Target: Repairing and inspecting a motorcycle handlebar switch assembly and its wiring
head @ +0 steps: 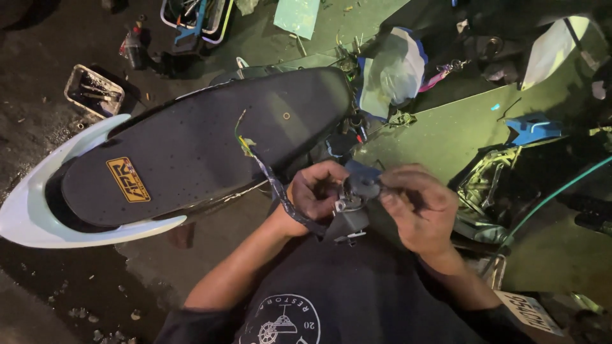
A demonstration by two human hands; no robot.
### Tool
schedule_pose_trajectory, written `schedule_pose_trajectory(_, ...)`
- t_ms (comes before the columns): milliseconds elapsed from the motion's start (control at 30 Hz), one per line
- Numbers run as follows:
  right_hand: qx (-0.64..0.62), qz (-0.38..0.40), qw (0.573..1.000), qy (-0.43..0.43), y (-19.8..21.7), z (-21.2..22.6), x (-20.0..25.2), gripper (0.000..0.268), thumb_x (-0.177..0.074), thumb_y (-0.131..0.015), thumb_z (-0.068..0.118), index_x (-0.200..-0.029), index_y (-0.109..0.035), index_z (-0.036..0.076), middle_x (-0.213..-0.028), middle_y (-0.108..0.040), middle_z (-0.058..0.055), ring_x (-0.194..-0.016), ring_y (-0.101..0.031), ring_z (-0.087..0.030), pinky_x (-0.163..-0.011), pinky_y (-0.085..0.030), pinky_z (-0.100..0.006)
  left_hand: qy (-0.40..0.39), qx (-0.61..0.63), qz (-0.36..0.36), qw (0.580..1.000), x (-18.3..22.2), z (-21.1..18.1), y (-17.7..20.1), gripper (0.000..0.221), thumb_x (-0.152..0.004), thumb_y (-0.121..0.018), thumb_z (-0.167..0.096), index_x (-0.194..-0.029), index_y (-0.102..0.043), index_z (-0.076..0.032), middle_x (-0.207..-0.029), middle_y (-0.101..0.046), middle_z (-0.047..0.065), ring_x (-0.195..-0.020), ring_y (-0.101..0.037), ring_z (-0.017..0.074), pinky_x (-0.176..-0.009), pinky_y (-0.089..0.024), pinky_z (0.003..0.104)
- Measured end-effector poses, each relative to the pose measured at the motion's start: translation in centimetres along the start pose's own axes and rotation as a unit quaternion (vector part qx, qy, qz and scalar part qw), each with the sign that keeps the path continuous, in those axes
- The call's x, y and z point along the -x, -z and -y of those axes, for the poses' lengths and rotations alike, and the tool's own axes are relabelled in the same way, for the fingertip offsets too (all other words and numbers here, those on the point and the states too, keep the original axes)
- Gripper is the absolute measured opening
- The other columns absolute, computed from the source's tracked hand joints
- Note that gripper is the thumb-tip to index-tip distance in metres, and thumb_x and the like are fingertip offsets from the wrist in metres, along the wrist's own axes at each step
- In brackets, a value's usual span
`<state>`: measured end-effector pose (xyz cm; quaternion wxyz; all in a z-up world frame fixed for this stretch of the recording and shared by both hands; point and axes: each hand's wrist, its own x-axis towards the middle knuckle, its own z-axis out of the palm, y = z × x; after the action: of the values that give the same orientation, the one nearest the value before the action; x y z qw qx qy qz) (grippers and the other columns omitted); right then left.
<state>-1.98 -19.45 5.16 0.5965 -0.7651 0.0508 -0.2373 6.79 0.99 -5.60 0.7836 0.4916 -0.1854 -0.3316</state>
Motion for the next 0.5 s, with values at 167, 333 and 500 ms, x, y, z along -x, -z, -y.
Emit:
schedule_pose_trajectory(167,0.038,0.041,0.998,-0.012,1.1,0.9,0.3,0.021,-0.091,-0.084,0.012,-0.107,-0.087,-0.001,-0.092,-0.078,-0.019,-0.078,-0.077,-0.03,-0.069,-0.062,-0.036,0.024,0.089,0.02,0.996,-0.6,-1.0,-0.8,0.038,-0.088,-0.086,0.001,-0.121,-0.072,0.013,-0.089,-0.076,0.019,-0.07,-0.073,0.0186,-0.062,-0.062,0.029)
schedule_pose_trajectory(333,0.109,0.073,0.991,0.02,2.1,1.8,0.0,0.016,-0.088,-0.088,0.01,-0.104,-0.09,0.009,-0.1,-0.082,-0.02,-0.092,-0.082,-0.037,-0.079,-0.065,-0.042,0.034,0.152,0.049,0.987,-0.5,-0.5,-0.6,0.044,-0.088,-0.089,0.001,-0.127,-0.071,0.012,-0.095,-0.079,0.02,-0.079,-0.079,0.0219,-0.069,-0.065,0.033)
schedule_pose_trajectory(500,0.101,0.074,0.992,0.011,2.0,3.5,-0.2,0.018,-0.087,-0.087,0.009,-0.105,-0.089,0.011,-0.101,-0.084,-0.014,-0.098,-0.083,-0.033,-0.088,-0.066,-0.042,-0.048,0.138,0.053,0.988,-0.8,-0.3,-1.3,0.045,-0.09,-0.089,-0.003,-0.123,-0.068,0.02,-0.09,-0.076,0.025,-0.075,-0.077,0.0232,-0.063,-0.064,0.033)
